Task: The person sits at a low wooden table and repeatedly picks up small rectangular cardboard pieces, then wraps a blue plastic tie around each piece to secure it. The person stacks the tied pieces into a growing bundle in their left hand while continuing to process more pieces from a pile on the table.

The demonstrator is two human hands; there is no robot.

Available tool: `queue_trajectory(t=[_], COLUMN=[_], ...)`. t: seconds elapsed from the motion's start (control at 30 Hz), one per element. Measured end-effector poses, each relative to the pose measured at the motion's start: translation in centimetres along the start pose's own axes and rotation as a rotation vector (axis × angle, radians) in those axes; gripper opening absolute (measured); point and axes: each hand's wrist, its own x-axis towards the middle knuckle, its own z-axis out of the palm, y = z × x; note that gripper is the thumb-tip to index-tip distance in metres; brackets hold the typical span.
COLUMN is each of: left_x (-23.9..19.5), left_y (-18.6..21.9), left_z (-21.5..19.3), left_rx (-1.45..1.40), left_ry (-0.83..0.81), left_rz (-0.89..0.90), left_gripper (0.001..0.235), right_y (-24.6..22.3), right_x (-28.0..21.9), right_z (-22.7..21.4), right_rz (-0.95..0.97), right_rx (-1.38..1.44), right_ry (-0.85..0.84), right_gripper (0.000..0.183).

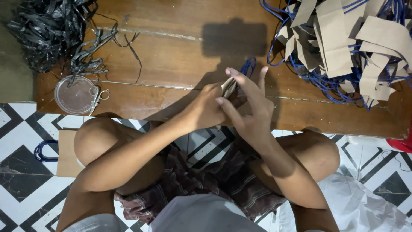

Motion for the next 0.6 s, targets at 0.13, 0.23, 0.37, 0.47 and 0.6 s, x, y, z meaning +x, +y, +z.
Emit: queue_trajectory(t=[0.13,0.23,0.37,0.47,0.6], left_x=[0.0,-0.3,-0.6,-0.1,0.1], left_y=[1.4,2.4,-4.9,-2.2,-2.8], left_z=[-1.1,-2.0,0.2,-0.5,-0.4], left_rx=[0.045,-0.063,-0.113,-0.205,-0.236], left_ry=[-0.087,-0.137,-0.199,-0.200,-0.251], left_rz=[-0.059,-0.072,-0.021,-0.075,-0.128], left_gripper=[0.004,0.023,0.039,0.046,0.057], right_y=[0.5,0.5,0.4,2.0,1.8], right_x=[-0.2,-0.4,-0.1,-0.3,0.0], right_z=[-0.1,0.1,-0.7,-1.1,-1.2], right_rz=[0.010,0.027,0.022,0.045,0.066], right_rx=[-0.011,0.008,-0.007,0.070,0.147], right_ry=[-0.002,0.019,0.044,0.118,0.148], right_gripper=[0.034,0.033,0.032,0.030,0.032])
